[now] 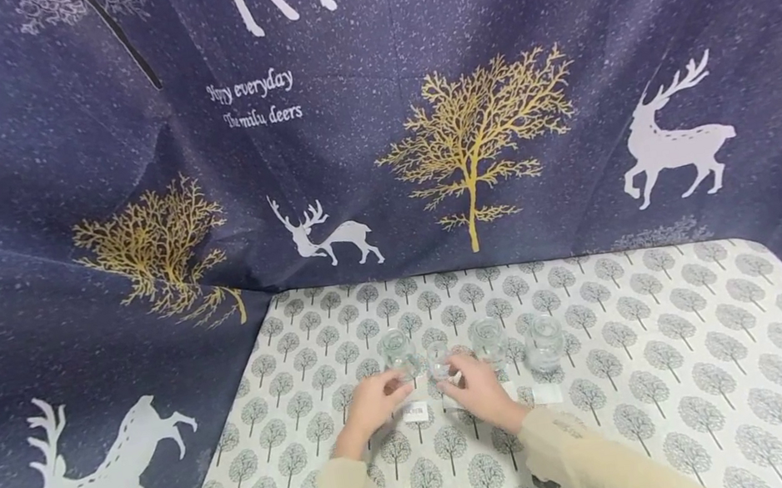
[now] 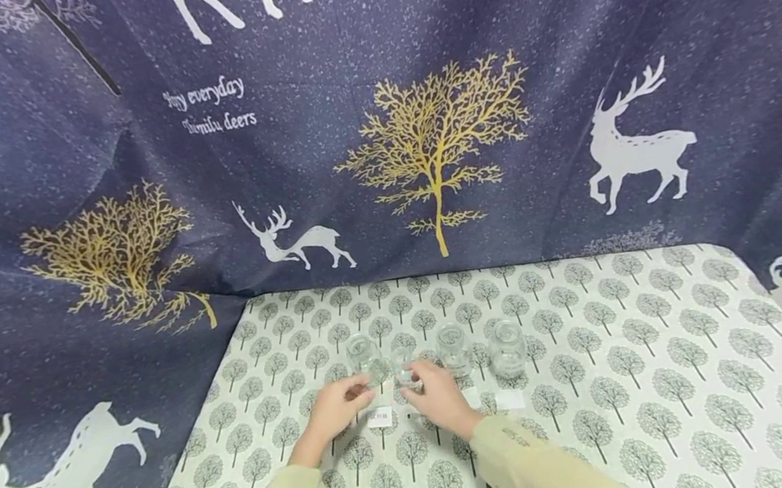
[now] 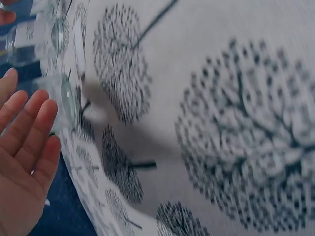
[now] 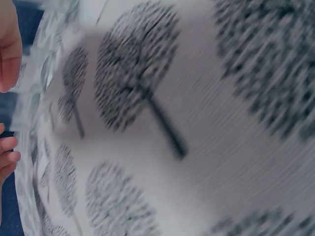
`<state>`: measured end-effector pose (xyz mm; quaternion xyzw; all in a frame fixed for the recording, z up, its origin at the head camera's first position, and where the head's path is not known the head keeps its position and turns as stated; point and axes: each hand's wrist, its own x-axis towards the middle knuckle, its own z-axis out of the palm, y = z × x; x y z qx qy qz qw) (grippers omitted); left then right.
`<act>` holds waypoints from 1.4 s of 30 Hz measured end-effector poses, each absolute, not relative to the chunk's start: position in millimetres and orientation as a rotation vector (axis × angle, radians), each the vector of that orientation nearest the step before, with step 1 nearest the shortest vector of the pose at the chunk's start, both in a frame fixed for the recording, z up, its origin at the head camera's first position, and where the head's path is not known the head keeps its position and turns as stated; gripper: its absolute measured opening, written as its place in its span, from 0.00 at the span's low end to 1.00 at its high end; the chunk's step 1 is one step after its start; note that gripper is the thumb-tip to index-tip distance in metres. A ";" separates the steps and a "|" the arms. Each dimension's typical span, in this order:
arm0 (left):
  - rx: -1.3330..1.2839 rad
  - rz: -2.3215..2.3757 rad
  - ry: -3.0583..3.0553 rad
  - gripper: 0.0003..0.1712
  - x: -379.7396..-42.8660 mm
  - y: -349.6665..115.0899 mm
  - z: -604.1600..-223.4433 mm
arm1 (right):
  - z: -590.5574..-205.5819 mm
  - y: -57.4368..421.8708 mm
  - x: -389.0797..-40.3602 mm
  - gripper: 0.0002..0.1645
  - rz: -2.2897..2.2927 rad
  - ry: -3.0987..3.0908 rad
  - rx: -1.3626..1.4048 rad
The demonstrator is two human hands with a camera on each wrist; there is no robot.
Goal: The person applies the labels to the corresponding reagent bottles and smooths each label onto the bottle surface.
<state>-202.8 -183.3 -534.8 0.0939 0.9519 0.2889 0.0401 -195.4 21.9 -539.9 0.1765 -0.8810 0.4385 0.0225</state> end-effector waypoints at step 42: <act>0.288 0.754 2.859 0.16 -193.1 -193.1 -554.1 | -565.7 -26.0 -191.1 0.15 1.010 -3.048 0.627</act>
